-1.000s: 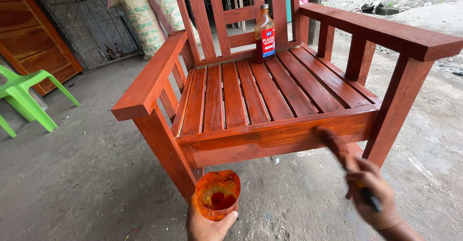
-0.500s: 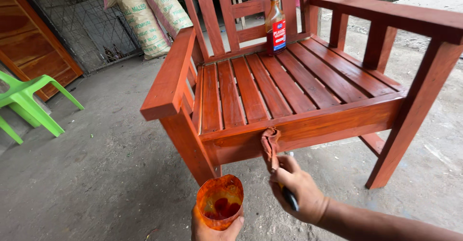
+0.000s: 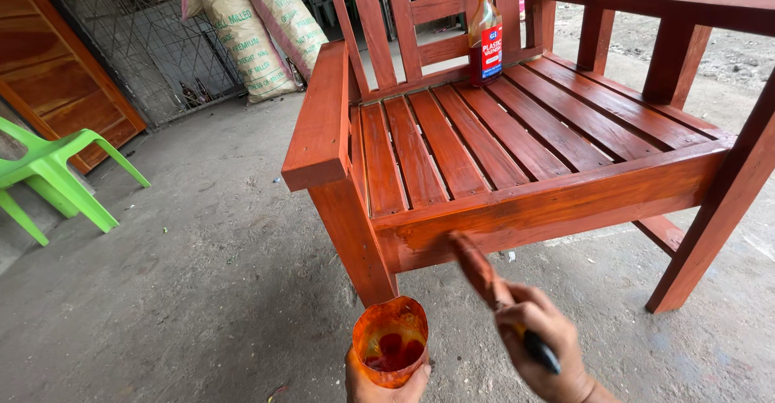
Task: The person applies reddish-brown varnish to a wooden chair using a brush. They repeatedly dip the brush into a small container and coat the chair's legs, armrests, seat slats, and backrest. A dog briefly approaches and sniffs the container during the process.
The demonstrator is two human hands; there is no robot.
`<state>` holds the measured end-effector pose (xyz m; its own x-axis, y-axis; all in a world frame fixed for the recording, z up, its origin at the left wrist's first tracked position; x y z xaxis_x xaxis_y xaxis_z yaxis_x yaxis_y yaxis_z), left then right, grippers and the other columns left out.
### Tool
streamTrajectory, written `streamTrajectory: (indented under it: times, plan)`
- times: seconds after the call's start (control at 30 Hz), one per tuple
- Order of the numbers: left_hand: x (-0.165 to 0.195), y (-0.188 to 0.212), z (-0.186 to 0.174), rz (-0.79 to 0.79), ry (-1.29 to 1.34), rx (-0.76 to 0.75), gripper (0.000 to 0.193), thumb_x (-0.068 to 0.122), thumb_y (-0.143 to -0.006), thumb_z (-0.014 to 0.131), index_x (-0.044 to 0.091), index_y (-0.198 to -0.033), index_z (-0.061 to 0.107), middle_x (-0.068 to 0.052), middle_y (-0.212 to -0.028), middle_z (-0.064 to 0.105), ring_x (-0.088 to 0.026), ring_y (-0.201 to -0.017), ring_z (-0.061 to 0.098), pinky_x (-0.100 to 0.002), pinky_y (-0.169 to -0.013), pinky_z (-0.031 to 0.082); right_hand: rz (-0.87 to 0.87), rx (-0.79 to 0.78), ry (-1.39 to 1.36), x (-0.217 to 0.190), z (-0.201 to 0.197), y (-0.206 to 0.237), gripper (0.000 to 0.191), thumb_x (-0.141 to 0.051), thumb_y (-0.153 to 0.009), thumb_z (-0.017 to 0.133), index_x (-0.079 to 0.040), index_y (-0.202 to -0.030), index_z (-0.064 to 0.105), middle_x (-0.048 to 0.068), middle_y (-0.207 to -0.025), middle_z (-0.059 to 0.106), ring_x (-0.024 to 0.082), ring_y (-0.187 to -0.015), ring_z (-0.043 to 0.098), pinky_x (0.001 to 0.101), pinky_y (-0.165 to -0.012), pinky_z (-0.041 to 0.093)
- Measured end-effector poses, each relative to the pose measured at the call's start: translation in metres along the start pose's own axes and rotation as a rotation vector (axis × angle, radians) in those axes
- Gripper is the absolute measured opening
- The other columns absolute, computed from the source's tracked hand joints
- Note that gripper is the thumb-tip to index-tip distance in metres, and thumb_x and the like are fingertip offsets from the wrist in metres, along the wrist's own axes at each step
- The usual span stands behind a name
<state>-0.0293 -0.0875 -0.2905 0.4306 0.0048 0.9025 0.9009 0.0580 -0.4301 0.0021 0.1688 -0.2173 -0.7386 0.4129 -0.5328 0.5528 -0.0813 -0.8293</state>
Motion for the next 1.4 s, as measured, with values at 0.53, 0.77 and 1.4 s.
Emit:
streamTrajectory:
  times: [0.53, 0.77, 1.4]
  plan:
    - [-0.004, 0.003, 0.006, -0.305, -0.108, 0.096, 0.09, -0.007, -0.061, 0.083, 0.002, -0.14, 0.041, -0.016, -0.121, 0.07, -0.022, -0.108, 0.078, -0.037, -0.095, 0.064, 0.162, 0.282, 0.288, 0.089, -0.106, 0.023, 0.012, -0.002, -0.089, 0.077, -0.01, -0.096, 0.072, 0.011, -0.121, 0.072, 0.019, -0.106, 0.07, 0.0252, -0.092, 0.055]
    - [0.003, 0.005, -0.007, -0.259, -0.131, 0.112, 0.09, -0.008, -0.06, 0.082, 0.002, -0.14, 0.041, -0.017, -0.125, 0.069, -0.023, -0.109, 0.076, -0.038, -0.095, 0.063, 0.099, 0.362, 0.358, 0.038, -0.037, 0.023, 0.013, 0.0, -0.088, 0.075, -0.008, -0.094, 0.068, 0.013, -0.114, 0.07, 0.024, -0.105, 0.07, 0.0316, -0.093, 0.053]
    - [0.004, 0.003, -0.018, -0.08, 0.131, -0.119, 0.073, -0.016, -0.069, 0.077, -0.01, -0.136, 0.048, -0.031, -0.106, 0.075, -0.03, -0.093, 0.08, -0.041, -0.086, 0.066, 0.047, 0.101, -0.049, -0.023, 0.031, 0.004, 0.017, 0.003, -0.083, 0.073, -0.01, -0.094, 0.07, 0.014, -0.123, 0.072, 0.024, -0.11, 0.073, 0.0315, -0.091, 0.058]
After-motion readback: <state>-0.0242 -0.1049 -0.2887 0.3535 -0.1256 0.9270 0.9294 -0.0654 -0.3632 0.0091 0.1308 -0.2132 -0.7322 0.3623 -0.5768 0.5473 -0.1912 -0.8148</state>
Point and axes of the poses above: each hand's wrist, its own y-axis away from the middle knuckle, its own z-axis out of the palm, x = y × z, the point moved 6 cm from there along -y, towards the middle knuckle
